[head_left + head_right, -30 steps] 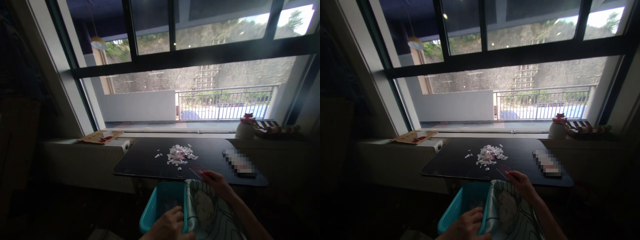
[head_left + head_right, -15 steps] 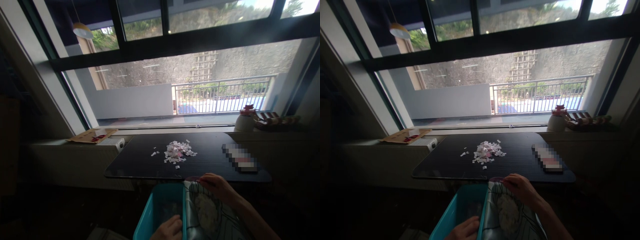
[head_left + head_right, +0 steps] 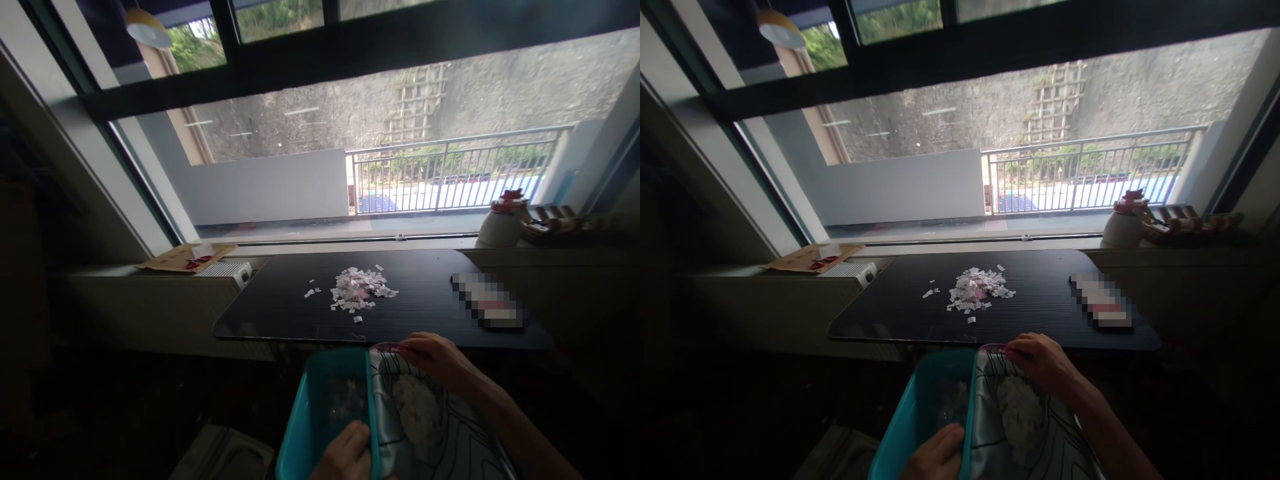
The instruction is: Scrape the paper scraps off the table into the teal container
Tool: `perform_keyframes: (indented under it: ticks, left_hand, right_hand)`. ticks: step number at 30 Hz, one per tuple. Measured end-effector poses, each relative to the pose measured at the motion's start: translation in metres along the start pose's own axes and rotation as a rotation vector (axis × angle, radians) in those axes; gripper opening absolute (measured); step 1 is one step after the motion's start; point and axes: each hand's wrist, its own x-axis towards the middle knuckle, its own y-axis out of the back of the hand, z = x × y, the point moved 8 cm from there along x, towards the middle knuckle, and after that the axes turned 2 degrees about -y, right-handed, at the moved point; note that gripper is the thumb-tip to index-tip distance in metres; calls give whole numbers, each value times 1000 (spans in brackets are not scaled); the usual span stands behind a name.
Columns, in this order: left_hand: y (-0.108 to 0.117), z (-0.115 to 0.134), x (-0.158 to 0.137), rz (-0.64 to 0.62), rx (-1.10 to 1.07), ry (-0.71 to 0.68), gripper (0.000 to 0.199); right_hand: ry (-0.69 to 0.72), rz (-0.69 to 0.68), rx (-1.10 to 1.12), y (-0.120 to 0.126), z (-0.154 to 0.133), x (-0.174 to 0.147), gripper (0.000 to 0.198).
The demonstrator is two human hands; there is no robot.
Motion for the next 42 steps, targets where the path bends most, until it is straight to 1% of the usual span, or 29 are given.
perform_keyframes:
  ticks: [3, 5, 7, 9, 11, 12, 14, 16, 18, 20, 21, 24, 28, 31, 34, 37, 42]
  left_hand:
    - [2, 6, 9, -7, -28, -52, 17]
    - [4, 6, 15, -54, -74, -48, 14]
    - [3, 7, 18, -93, -123, -73, 14]
    - [-1, 3, 15, -86, -142, -67, 18]
    - [-4, -9, 9, -20, -121, 42, 35]
    - [-8, -11, 7, -23, -120, 43, 37]
    - [-14, -11, 3, -65, -139, 24, 32]
    - [-13, -14, 2, -98, -152, 58, 29]
    - [-5, -16, 5, -126, -142, 77, 29]
    - [-1, -8, 10, -209, -143, -24, 23]
    - [2, -8, 12, -223, -128, -27, 23]
    - [5, -10, 19, -261, -90, -32, 22]
    - [1, -13, 22, -303, -73, -71, 18]
    - [-4, -26, 20, -385, -73, -27, 16]
    - [-9, -38, 19, -439, -62, 5, 21]
    - [-11, -33, 19, -383, -31, -38, 22]
    - [-5, -17, 15, -197, 22, -70, 31]
  right_hand:
    - [9, 8, 12, 3, 2, -2, 35]
    - [16, 17, 21, 5, 2, -3, 34]
    - [14, 25, 17, 6, 2, -4, 34]
    - [5, 35, 1, 5, 3, -4, 34]
    - [6, 61, -16, 4, 4, -4, 33]
    - [12, 79, -18, 4, 4, -4, 33]
    - [23, 133, 17, 3, 6, -6, 33]
    - [3, 203, 132, 4, 12, -7, 35]
    - [-64, 279, 283, 6, 22, -8, 39]
    - [-162, 320, 391, 5, 34, -7, 42]
    - [-207, 328, 415, 5, 39, -6, 42]
    - [-280, 328, 422, 4, 49, -3, 43]
    - [-278, 335, 406, 4, 50, -3, 44]
    - [-279, 341, 399, 5, 48, -3, 42]
    - [-288, 351, 389, 7, 44, -3, 42]
    - [-288, 346, 380, 9, 42, -2, 42]
    - [-284, 330, 347, 7, 42, -4, 41]
